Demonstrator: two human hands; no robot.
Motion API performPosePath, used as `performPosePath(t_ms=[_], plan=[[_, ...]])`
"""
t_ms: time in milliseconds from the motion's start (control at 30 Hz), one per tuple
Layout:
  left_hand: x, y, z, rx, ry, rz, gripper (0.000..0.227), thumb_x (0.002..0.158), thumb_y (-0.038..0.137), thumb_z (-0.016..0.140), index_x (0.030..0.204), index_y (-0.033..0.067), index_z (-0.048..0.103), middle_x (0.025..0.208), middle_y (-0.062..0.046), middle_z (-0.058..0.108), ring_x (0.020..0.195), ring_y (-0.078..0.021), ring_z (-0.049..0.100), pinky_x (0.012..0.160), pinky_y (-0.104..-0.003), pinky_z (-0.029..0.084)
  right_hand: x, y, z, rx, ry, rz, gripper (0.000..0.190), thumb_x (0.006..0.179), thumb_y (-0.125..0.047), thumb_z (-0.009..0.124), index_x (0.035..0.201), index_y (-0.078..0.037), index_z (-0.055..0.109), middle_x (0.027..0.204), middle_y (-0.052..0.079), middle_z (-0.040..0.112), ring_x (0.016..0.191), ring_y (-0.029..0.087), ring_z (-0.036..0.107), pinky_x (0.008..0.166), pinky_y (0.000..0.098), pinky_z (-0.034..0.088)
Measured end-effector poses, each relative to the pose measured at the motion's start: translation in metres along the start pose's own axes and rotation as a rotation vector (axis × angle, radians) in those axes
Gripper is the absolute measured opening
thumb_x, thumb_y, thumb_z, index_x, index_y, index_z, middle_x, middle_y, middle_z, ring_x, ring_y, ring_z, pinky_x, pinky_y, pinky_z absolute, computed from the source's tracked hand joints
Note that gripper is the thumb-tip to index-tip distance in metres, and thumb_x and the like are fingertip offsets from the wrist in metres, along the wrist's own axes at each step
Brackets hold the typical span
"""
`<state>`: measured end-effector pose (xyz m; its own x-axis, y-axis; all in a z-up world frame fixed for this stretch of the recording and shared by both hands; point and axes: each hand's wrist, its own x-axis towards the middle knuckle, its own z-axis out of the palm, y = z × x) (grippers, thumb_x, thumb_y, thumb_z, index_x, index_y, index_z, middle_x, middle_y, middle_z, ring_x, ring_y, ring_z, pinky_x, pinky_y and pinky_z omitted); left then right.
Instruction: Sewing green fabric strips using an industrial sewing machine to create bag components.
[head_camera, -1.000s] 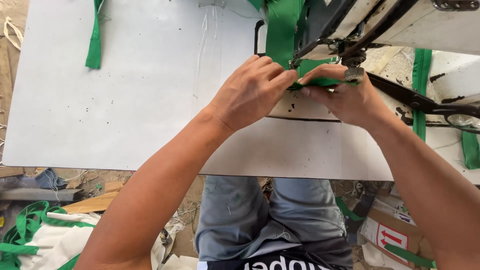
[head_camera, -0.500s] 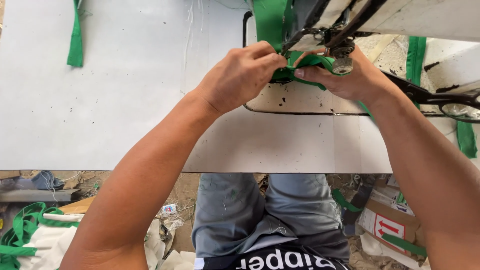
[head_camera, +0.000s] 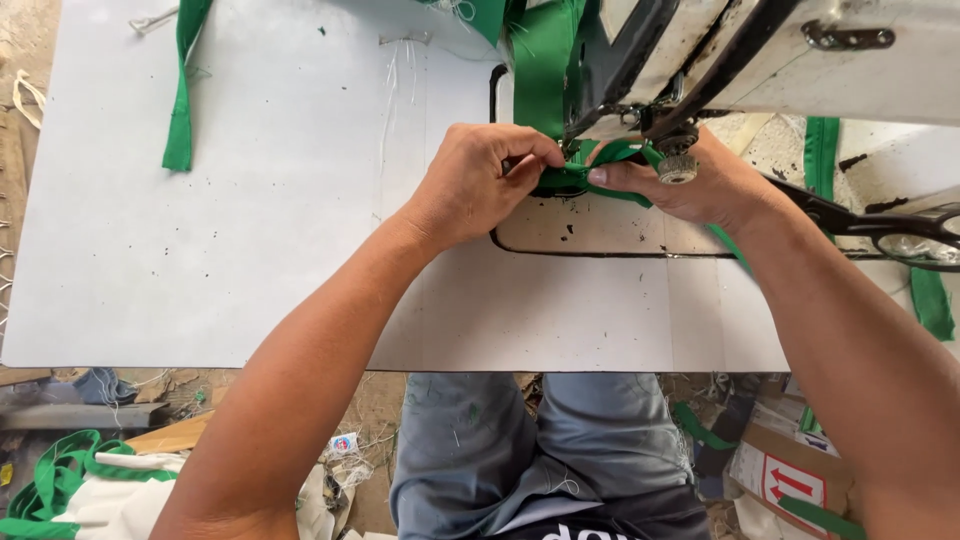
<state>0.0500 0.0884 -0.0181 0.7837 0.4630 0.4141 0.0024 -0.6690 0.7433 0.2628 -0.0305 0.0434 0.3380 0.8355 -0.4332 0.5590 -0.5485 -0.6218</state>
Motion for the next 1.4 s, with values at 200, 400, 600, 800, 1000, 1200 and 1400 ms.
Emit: performPosePath(t_ms=[200,400,600,800,1000,1200,1400], plan=[[-0.002,0.007,-0.001,-0.265,0.022,-0.289,0.02,0.088,0.002,0.069,0.095,0.018,0.079,0.091,-0.001,0.078,0.085,-0.0044,0.069,0.07,-0.02,0.059,0.016,0.026,0.002,0.196,-0.078,-0.561,0.025,0.099,-0.035,0.075,0.11,-0.014,0.077,0.099,0.015,0.076,0.096,0.034,0.073,0.096,0.0459,0.052],[-0.002,0.011,0.005,-0.223,0.082,-0.238,0.018,0.083,-0.001,0.077,0.095,0.0122,0.08,0.078,-0.006,0.078,0.074,-0.0083,0.067,0.067,-0.026,0.058,0.027,0.029,0.013,0.082,-0.044,-0.544,0.024,0.094,-0.04,0.079,0.102,-0.017,0.08,0.09,0.009,0.077,0.091,0.024,0.073,0.096,0.0394,0.053],[-0.002,0.024,0.0,-0.143,0.045,-0.414,0.032,0.083,0.003,0.078,0.11,0.0197,0.079,0.08,-0.003,0.077,0.075,-0.0121,0.068,0.075,-0.027,0.057,0.017,0.028,0.019,0.148,0.004,-0.499,0.018,0.086,-0.025,0.079,0.101,-0.014,0.081,0.092,0.016,0.08,0.093,0.037,0.076,0.093,0.0507,0.054],[-0.01,0.038,0.0,0.22,0.038,-0.125,0.014,0.075,0.005,0.078,0.086,0.0128,0.075,0.077,-0.009,0.075,0.079,-0.0299,0.07,0.074,-0.039,0.059,0.024,0.036,0.034,0.089,0.113,-0.803,0.016,0.082,-0.014,0.083,0.098,-0.014,0.079,0.082,0.012,0.077,0.083,0.026,0.076,0.082,0.0413,0.056],[-0.02,0.051,0.008,0.678,-0.067,0.126,0.01,0.083,0.005,0.066,0.086,0.0132,0.07,0.075,-0.005,0.07,0.073,-0.0215,0.063,0.075,-0.034,0.052,0.012,0.049,0.046,-0.107,0.301,-1.01,0.011,0.089,-0.014,0.067,0.096,-0.014,0.076,0.087,0.006,0.075,0.077,0.034,0.074,0.066,0.0428,0.06],[-0.031,0.046,0.017,0.832,-0.038,0.342,0.008,0.078,0.006,0.069,0.073,0.0115,0.066,0.07,-0.005,0.06,0.076,-0.0242,0.055,0.078,-0.037,0.046,0.005,0.053,0.058,-0.436,0.499,-1.206,0.013,0.092,-0.015,0.062,0.096,-0.015,0.074,0.093,0.0,0.07,0.088,0.025,0.073,0.061,0.0361,0.06],[-0.034,0.051,0.013,0.877,-0.084,0.565,0.011,0.085,0.001,0.066,0.076,0.0057,0.072,0.074,-0.008,0.059,0.084,-0.0262,0.055,0.08,-0.037,0.048,0.003,0.044,0.06,-0.558,0.526,-1.35,0.02,0.101,-0.018,0.053,0.092,-0.01,0.069,0.088,0.003,0.065,0.097,0.029,0.071,0.065,0.033,0.06]])
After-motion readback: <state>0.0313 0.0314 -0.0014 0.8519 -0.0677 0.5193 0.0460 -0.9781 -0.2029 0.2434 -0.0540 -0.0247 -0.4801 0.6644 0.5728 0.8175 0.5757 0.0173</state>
